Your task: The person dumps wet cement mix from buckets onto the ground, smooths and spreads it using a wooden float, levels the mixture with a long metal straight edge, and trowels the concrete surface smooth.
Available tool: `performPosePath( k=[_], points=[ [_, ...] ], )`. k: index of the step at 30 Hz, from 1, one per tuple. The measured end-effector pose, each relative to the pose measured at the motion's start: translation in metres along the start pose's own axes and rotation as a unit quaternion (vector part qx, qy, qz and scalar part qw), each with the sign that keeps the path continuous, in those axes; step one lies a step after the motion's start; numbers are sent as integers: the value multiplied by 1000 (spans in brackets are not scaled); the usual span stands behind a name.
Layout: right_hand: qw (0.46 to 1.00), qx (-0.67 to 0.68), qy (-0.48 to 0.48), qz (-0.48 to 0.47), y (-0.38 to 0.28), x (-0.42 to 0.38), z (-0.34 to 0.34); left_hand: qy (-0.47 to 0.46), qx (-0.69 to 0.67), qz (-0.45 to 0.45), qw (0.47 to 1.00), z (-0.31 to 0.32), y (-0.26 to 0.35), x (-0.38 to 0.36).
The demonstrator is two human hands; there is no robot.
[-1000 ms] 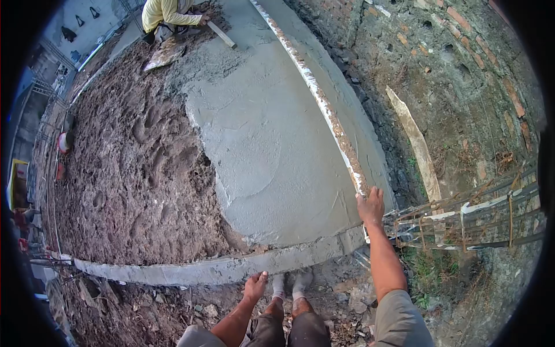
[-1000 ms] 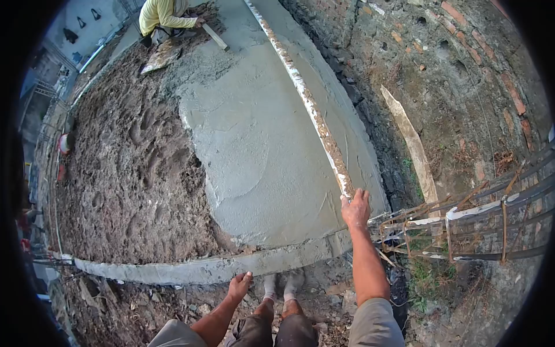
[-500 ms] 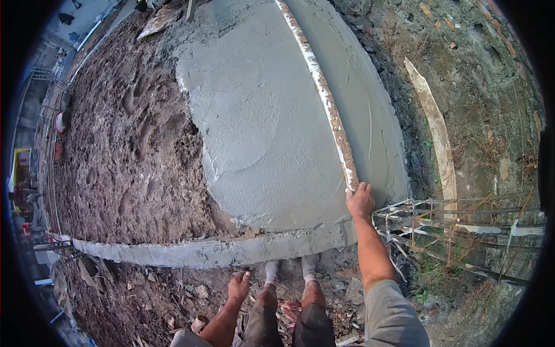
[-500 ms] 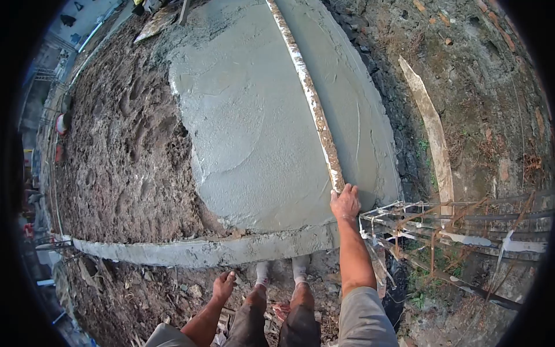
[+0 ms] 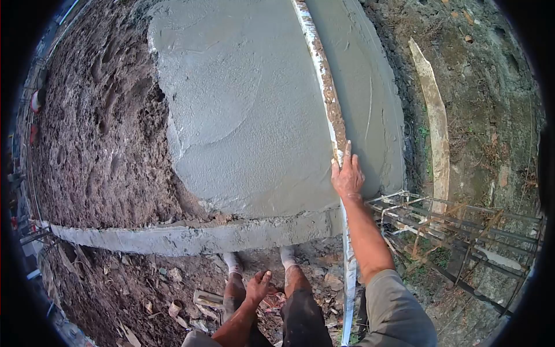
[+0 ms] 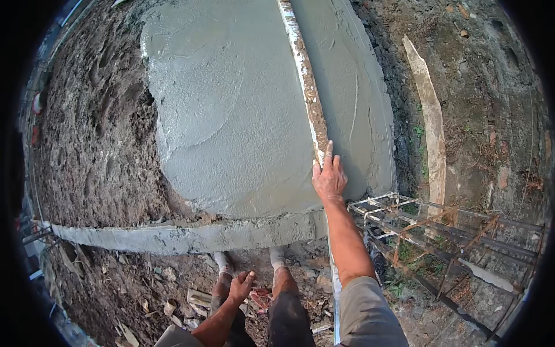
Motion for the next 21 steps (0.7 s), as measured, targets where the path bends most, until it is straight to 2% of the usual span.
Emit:
performPosePath(
  k=[1,2,3,5,8,11,12,13,15,16,19,21],
  points=[
    [1000,3,-3,-5,-1,-6,-1,12,54,6,998,-8,-2,2],
    [1000,9,7,-11,-3,-4,-1,14,-6,-7,1000,-14,-9,1],
    [1000,16,17,-14,-4,3,0,51,27,38,998,-22,-26,10],
    [999,20,30,-22,-9,24,5,88,46,37,994,-53,-18,2],
    [999,20,30,-33,-21,26,17,140,91,9,986,-61,-82,23],
    [997,9,50,-59,-32,17,12,138,178,50,973,-61,-95,19],
    [996,6,57,-64,-33,23,14,132,176,49,974,-55,-99,21],
    [996,4,60,-67,-34,28,18,105,145,41,983,-67,-46,-6],
    [997,-3,43,-59,-38,31,27,39,87,-3,995,-45,-73,6],
    [998,1,40,-58,-40,26,29,50,88,1,995,-47,-64,-1],
    [997,-2,38,-60,-45,16,26,0,44,-39,998,-33,-82,7],
    [995,-3,58,-79,-43,23,35,13,85,-26,996,-38,-68,3]
  ],
)
Point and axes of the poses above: each hand's wrist, its own x-axis towards the middle knuckle, its own z-axis out of the palm, y = z × x, the point moved 8 cm from there along x, towards the middle knuckle, and after that the axes turned 15 degrees about x, right-handed, at the moved point
